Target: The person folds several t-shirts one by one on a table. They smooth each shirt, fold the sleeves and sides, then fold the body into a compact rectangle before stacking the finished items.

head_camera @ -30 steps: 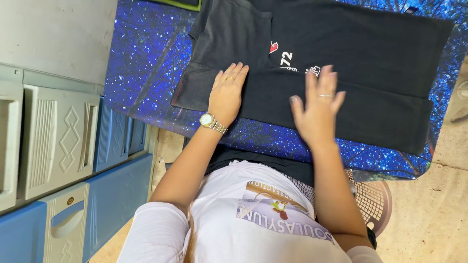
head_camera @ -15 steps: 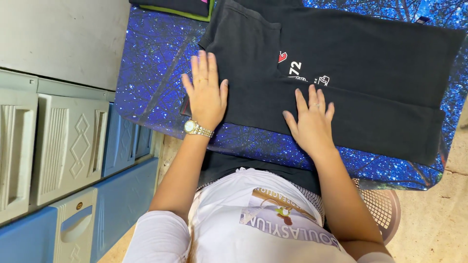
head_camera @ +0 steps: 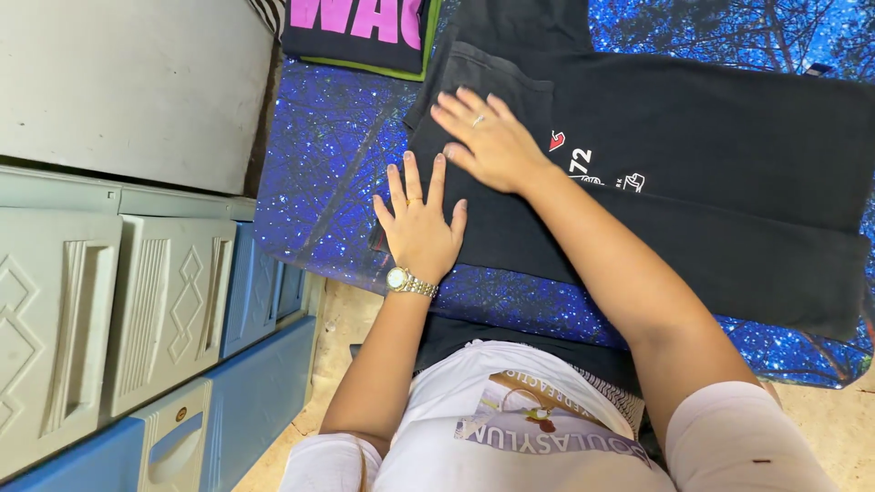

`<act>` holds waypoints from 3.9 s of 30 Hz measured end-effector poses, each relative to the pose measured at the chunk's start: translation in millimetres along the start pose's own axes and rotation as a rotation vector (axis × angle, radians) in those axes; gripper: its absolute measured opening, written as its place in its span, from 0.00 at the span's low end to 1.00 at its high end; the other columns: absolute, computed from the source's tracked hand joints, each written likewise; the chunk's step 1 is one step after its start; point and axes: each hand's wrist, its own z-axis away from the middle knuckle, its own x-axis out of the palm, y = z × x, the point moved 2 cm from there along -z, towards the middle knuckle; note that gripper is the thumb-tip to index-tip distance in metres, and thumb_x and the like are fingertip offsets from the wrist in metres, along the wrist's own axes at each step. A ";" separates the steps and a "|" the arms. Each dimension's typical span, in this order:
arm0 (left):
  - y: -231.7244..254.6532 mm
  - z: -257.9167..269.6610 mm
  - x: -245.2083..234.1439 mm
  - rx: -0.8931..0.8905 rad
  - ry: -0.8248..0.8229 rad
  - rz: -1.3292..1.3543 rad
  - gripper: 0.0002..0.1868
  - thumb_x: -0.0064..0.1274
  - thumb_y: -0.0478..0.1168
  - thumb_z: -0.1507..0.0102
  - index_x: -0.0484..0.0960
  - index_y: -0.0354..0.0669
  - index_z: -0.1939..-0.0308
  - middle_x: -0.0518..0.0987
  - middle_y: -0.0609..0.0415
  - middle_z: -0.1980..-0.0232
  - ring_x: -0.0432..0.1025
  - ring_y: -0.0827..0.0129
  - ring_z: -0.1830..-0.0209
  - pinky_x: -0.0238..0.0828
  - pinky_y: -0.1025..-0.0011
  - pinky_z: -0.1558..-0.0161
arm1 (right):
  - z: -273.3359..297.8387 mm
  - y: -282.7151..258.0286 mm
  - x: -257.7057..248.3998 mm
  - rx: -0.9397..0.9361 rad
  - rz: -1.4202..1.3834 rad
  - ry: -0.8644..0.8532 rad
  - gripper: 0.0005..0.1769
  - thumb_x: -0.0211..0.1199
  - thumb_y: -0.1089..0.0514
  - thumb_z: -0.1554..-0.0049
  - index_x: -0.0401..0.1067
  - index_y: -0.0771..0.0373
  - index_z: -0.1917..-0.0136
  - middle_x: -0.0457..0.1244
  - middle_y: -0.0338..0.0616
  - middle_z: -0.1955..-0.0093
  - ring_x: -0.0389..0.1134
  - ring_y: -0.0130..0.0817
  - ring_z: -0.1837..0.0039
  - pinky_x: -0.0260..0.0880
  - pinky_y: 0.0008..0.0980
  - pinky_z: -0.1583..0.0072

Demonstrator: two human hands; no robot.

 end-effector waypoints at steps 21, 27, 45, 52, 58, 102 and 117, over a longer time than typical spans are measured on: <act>0.3 -3.5 -1.4 -0.009 -0.002 0.024 0.39 0.49 0.59 0.35 0.59 0.58 0.21 0.50 0.42 0.18 0.47 0.42 0.19 0.45 0.32 0.30 | -53.7 13.8 -4.4 0.318 0.035 0.369 0.40 0.72 0.49 0.41 0.59 0.67 0.25 0.50 0.59 0.21 0.47 0.55 0.20 0.51 0.60 0.28; -2.3 0.0 0.1 0.000 -0.017 0.029 0.39 0.49 0.59 0.35 0.59 0.59 0.21 0.49 0.43 0.17 0.46 0.43 0.18 0.45 0.32 0.30 | 26.2 -34.6 9.6 0.455 0.033 -0.247 0.45 0.55 0.38 0.38 0.45 0.63 0.18 0.34 0.57 0.15 0.30 0.57 0.15 0.30 0.75 0.27; 5.4 5.1 5.1 0.168 -0.020 0.135 0.40 0.51 0.52 0.34 0.56 0.40 0.22 0.52 0.41 0.19 0.46 0.49 0.18 0.42 0.35 0.28 | 29.6 11.5 -12.1 0.357 0.185 0.133 0.37 0.67 0.47 0.37 0.59 0.61 0.21 0.45 0.62 0.17 0.44 0.57 0.18 0.49 0.59 0.24; 5.1 8.6 -0.9 0.366 -0.064 0.482 0.31 0.53 0.38 0.34 0.66 0.40 0.26 0.65 0.42 0.24 0.59 0.50 0.21 0.57 0.57 0.24 | 24.4 81.8 -41.4 0.923 0.016 0.130 0.33 0.78 0.49 0.52 0.67 0.65 0.40 0.64 0.54 0.43 0.67 0.53 0.40 0.67 0.48 0.42; -10.4 -5.0 8.4 0.223 -0.105 0.921 0.23 0.51 0.37 0.32 0.72 0.39 0.32 0.76 0.41 0.32 0.70 0.52 0.30 0.65 0.63 0.29 | 20.7 55.3 -47.9 0.373 -0.692 0.299 0.09 0.59 0.69 0.47 0.60 0.65 0.55 0.70 0.50 0.41 0.70 0.43 0.35 0.68 0.36 0.35; 22.6 36.4 11.1 0.223 -0.106 -0.022 0.41 0.57 0.61 0.39 0.59 0.72 0.23 0.45 0.40 0.18 0.42 0.26 0.22 0.50 0.25 0.34 | -45.1 -6.3 27.4 0.174 -0.263 0.117 0.11 0.72 0.62 0.48 0.72 0.63 0.54 0.66 0.50 0.57 0.70 0.48 0.53 0.69 0.43 0.52; 19.2 41.1 14.9 0.221 -0.103 0.021 0.39 0.58 0.58 0.40 0.70 0.47 0.27 0.49 0.40 0.17 0.42 0.27 0.20 0.46 0.25 0.33 | 64.5 -76.5 -2.3 0.347 -0.113 0.055 0.34 0.58 0.53 0.33 0.54 0.70 0.21 0.46 0.63 0.18 0.45 0.59 0.18 0.43 0.61 0.24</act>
